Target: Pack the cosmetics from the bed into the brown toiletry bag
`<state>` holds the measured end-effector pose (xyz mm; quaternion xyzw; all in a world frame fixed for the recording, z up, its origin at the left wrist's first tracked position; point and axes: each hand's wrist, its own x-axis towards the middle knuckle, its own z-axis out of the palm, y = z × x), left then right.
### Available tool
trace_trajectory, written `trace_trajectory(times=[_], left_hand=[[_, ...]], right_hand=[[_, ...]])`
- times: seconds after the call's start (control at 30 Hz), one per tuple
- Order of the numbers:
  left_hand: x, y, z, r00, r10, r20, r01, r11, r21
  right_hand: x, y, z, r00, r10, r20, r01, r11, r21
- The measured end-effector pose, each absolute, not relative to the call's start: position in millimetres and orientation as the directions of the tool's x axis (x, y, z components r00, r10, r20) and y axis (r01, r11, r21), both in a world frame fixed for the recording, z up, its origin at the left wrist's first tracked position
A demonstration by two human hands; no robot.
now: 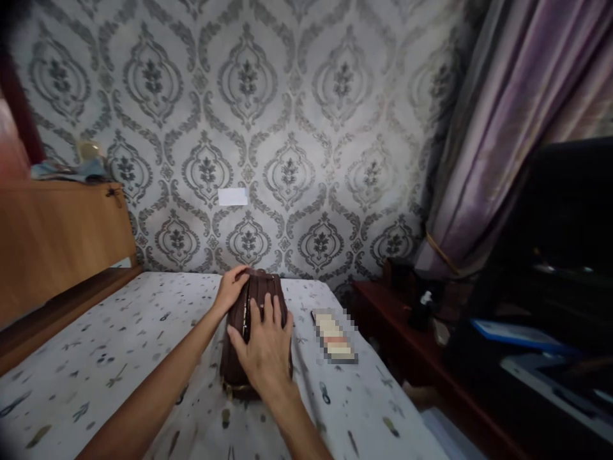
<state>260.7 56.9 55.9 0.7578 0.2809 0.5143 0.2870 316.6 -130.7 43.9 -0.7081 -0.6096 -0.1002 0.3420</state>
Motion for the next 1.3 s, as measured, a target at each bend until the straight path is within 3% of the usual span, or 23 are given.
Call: trace_trajectory(times=[0.3, 0.63, 1.0, 1.3], left_hand=[[258, 51, 60, 0.274, 0.715, 0.644, 0.255, -0.699, 0.668], [249, 25, 72, 0.340, 0.647, 0.683, 0.451, -0.749, 0.485], [254, -4, 100, 0.606, 0.491, 0.625, 0.480, -0.853, 0.205], [261, -15, 102, 0.662, 0.529, 0.531, 0.522, -0.834, 0.180]], right_hand=[[313, -132, 31, 0.205, 0.760, 0.617, 0.956, -0.022, -0.291], [307, -137, 36, 0.192, 0.753, 0.630, 0.981, -0.132, -0.142], [307, -141, 34, 0.195, 0.742, 0.641, 0.976, -0.079, -0.205], [303, -150, 25, 0.183, 0.707, 0.683, 0.978, -0.059, -0.201]])
